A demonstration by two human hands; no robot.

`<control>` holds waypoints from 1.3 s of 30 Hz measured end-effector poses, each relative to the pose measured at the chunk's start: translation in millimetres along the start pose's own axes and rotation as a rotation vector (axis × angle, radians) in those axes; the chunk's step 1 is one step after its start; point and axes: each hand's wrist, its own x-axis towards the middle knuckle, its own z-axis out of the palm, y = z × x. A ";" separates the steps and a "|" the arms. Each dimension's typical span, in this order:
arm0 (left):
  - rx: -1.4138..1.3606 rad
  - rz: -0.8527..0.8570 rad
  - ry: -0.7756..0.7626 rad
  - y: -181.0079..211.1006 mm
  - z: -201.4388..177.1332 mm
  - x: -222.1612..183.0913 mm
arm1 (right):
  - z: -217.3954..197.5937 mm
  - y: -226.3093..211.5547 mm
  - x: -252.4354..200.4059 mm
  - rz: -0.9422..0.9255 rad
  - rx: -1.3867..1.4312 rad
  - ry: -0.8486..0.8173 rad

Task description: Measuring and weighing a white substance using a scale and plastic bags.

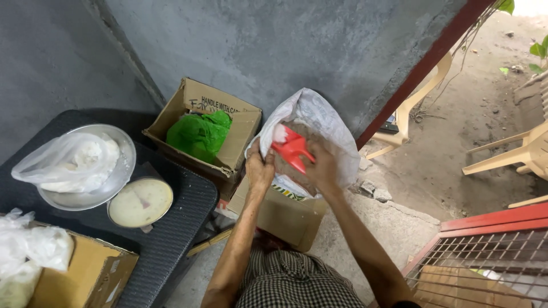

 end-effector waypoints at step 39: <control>-0.496 -0.438 0.061 -50.5 28.8 5.1 | -92.8 -33.9 -4.1 -0.135 0.188 -0.036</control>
